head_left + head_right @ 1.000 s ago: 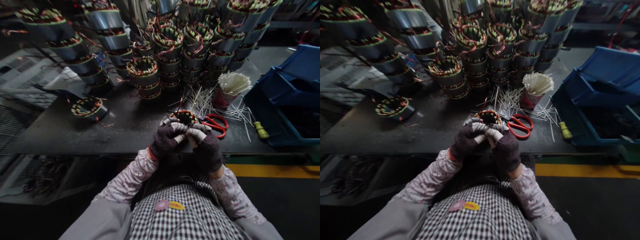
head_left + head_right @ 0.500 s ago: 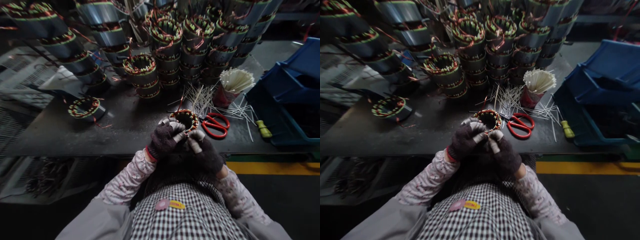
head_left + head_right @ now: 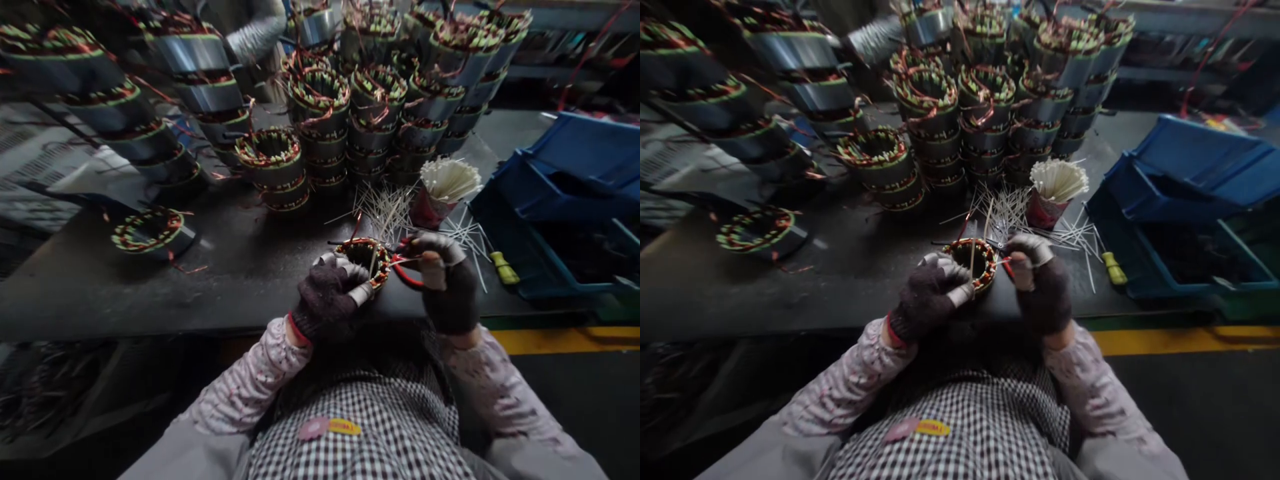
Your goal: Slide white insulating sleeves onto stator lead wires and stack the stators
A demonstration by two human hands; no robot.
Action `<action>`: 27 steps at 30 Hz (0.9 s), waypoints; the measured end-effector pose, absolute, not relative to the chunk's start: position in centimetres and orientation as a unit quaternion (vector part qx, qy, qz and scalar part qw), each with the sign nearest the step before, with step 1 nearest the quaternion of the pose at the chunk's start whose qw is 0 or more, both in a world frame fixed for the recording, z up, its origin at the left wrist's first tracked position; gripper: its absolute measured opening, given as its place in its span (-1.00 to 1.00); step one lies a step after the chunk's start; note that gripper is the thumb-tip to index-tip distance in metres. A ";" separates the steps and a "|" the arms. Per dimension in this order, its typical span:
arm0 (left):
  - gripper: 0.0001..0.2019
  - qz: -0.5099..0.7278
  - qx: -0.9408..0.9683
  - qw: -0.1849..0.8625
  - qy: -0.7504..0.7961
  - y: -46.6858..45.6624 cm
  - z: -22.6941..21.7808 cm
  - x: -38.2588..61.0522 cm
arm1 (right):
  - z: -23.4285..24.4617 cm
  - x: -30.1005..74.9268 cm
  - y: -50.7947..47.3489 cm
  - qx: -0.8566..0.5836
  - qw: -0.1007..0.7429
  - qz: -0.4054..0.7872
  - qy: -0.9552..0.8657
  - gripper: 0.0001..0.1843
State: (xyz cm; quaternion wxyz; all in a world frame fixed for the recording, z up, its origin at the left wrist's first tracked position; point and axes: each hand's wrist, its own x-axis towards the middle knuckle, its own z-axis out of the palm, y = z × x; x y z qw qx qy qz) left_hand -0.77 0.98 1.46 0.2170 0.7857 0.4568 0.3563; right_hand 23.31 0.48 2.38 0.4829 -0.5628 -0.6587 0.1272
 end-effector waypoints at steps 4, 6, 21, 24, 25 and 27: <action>-0.86 0.363 0.777 0.184 0.480 1.3 0.6 -0.2 | 3.0 28.3 2.1 -0.633 0.132 0.049 -0.761 -0.61; -0.80 0.381 0.790 0.164 0.451 1.4 -0.1 -0.6 | 3.5 28.6 3.5 -0.598 0.028 0.045 -0.800 -0.60; -0.45 0.423 0.788 0.135 0.427 1.7 -4.2 -3.5 | 5.4 29.9 -2.7 -0.608 0.017 0.069 -0.791 -0.34; -0.43 0.434 0.792 0.134 0.407 1.6 -4.5 -3.8 | 5.3 30.6 -1.3 -0.568 0.016 0.146 -0.810 -0.53; -0.43 0.440 0.794 0.130 0.398 1.6 -4.6 -3.9 | 5.1 31.0 -0.9 -0.547 0.028 0.198 -0.813 -0.55; -0.43 0.455 0.798 0.109 0.379 1.6 -4.6 -4.0 | 4.7 31.5 -0.1 -0.528 0.073 0.255 -0.807 -0.54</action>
